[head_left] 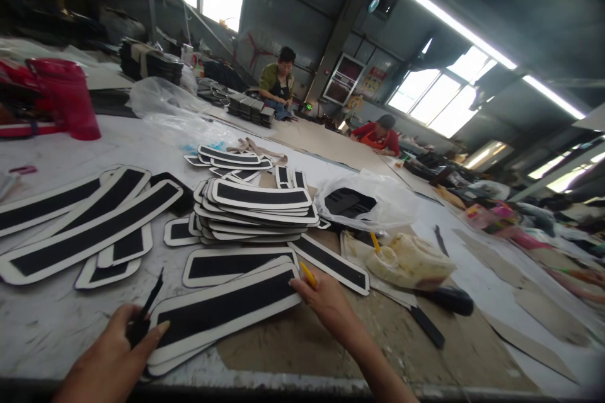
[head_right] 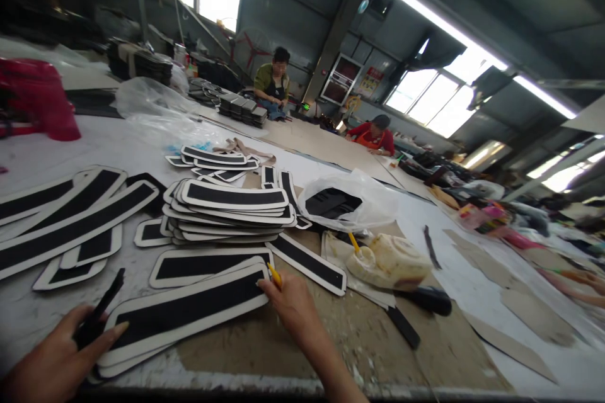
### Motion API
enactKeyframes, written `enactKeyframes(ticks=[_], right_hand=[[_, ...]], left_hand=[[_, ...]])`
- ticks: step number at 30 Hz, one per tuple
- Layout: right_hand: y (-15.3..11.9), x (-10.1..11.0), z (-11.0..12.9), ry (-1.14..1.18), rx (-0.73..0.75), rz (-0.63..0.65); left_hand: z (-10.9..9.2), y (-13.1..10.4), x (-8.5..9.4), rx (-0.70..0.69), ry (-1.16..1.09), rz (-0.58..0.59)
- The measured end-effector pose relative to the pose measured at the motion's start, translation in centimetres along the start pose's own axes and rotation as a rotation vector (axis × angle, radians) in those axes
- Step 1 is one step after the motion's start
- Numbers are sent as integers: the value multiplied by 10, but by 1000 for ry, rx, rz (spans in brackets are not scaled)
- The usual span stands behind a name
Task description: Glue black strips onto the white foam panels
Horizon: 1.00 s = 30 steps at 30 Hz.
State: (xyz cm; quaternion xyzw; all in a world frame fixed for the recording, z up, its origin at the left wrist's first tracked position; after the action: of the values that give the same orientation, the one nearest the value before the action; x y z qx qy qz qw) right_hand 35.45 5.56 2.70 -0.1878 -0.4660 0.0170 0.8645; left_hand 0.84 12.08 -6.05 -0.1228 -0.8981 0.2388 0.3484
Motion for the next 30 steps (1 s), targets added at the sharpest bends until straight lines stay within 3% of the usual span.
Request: enactKeyframes(ticks=[2, 5, 12, 20, 30], right_hand=[[-1, -2, -1, 51, -23, -15], [-4, -4, -6, 267, -57, -7], [-20, 1, -7, 722, -34, -11], [-32, -4, 17, 812, 41, -22], [-37, -17, 20, 737, -89, -34]], left_hand=[[-14, -13, 2, 14, -16, 37], [-26, -26, 4, -57, -243, 75], [-14, -40, 12, -174, -578, 88], [-27, -63, 22, -178, -692, 208], [-26, -74, 25, -192, -693, 259]])
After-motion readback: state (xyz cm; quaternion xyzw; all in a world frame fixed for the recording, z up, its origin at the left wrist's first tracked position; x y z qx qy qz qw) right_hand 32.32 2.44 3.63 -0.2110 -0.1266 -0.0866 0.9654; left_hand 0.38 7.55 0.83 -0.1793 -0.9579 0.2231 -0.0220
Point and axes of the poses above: each hand's wrist, its own y-axis towards the middle knuckle, its own x-axis out of the back of the hand, z = x × y, the point moved 8 cm from there along y, towards the middle knuckle, and after that the axes turned 15 degrees about z, right-handed, at the moved point
